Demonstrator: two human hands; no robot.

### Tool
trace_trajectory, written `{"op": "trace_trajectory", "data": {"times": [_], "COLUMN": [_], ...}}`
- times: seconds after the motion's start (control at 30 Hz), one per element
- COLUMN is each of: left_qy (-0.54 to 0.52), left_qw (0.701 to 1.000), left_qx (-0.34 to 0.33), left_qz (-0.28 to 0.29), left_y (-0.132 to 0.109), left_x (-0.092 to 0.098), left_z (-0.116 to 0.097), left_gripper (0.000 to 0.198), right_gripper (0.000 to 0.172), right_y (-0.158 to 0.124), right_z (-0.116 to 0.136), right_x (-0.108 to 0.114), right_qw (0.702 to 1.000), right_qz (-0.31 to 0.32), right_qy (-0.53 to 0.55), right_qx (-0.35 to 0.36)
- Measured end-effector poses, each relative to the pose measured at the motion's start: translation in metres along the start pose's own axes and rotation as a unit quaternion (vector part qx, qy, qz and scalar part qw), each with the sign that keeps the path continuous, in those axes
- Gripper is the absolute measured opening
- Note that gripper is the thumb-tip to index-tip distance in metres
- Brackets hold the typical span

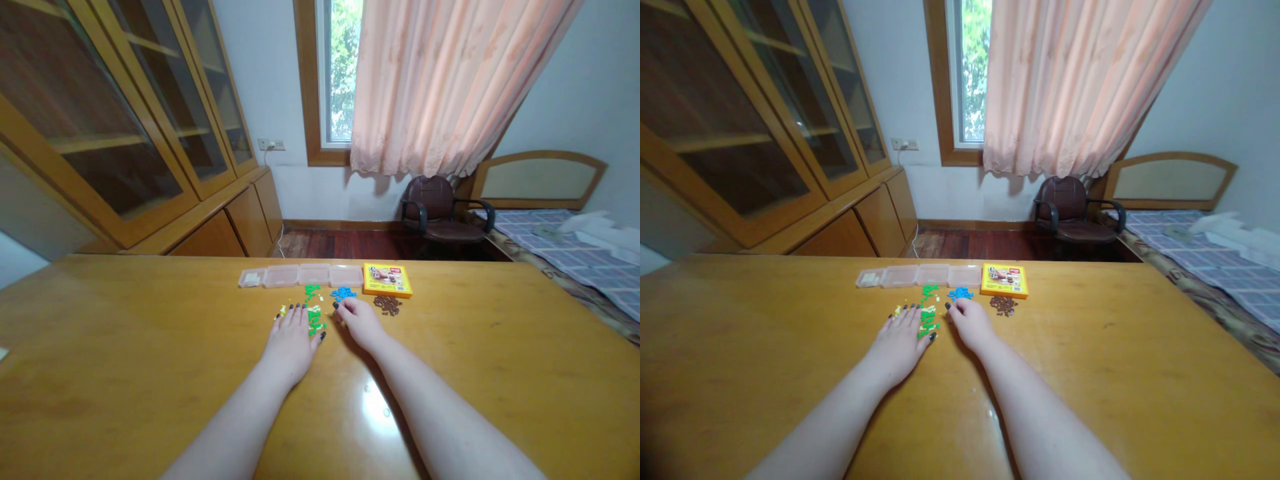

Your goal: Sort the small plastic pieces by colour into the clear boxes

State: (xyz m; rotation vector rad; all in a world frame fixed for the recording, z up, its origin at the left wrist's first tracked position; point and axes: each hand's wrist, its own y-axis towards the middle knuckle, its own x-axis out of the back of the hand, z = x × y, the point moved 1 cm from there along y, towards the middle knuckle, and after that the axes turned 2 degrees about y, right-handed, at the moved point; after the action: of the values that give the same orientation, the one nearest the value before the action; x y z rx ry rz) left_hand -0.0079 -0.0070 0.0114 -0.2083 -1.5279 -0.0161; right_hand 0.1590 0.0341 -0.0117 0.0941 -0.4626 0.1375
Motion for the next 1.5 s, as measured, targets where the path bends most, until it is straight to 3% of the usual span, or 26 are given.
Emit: {"op": "trace_trajectory", "data": {"times": [0.3, 0.53, 0.8, 0.97, 1.23, 1.5], "left_qy": [-0.015, -0.035, -0.053, -0.055, -0.042, -0.032], "left_qw": [0.999, 0.995, 0.993, 0.992, 0.993, 0.996], "left_qx": [-0.022, -0.073, -0.058, -0.041, -0.067, -0.052], "left_qz": [-0.039, -0.062, -0.086, -0.109, -0.083, -0.068], "left_y": [0.017, 0.01, 0.009, 0.011, 0.012, 0.012], "left_x": [-0.009, -0.003, 0.007, 0.001, -0.006, -0.006], "left_z": [0.009, 0.0, 0.0, 0.002, 0.0, 0.0], "left_gripper": [0.059, 0.049, 0.037, 0.042, 0.045, 0.05], "right_gripper": [0.025, 0.025, 0.026, 0.027, 0.026, 0.026], "right_y": [0.0, 0.001, -0.001, 0.0, 0.0, 0.0], "right_z": [0.002, 0.001, 0.004, 0.002, 0.003, 0.003], "right_x": [0.0, 0.0, 0.001, 0.0, 0.001, 0.001], "right_qw": [1.0, 1.0, 1.0, 1.0, 1.0, 1.0], "right_qz": [0.002, 0.001, 0.008, 0.005, 0.006, 0.007], "right_qy": [0.003, -0.002, -0.004, 0.005, -0.001, -0.004], "right_qx": [-0.009, -0.004, -0.012, -0.006, -0.005, -0.003]}}
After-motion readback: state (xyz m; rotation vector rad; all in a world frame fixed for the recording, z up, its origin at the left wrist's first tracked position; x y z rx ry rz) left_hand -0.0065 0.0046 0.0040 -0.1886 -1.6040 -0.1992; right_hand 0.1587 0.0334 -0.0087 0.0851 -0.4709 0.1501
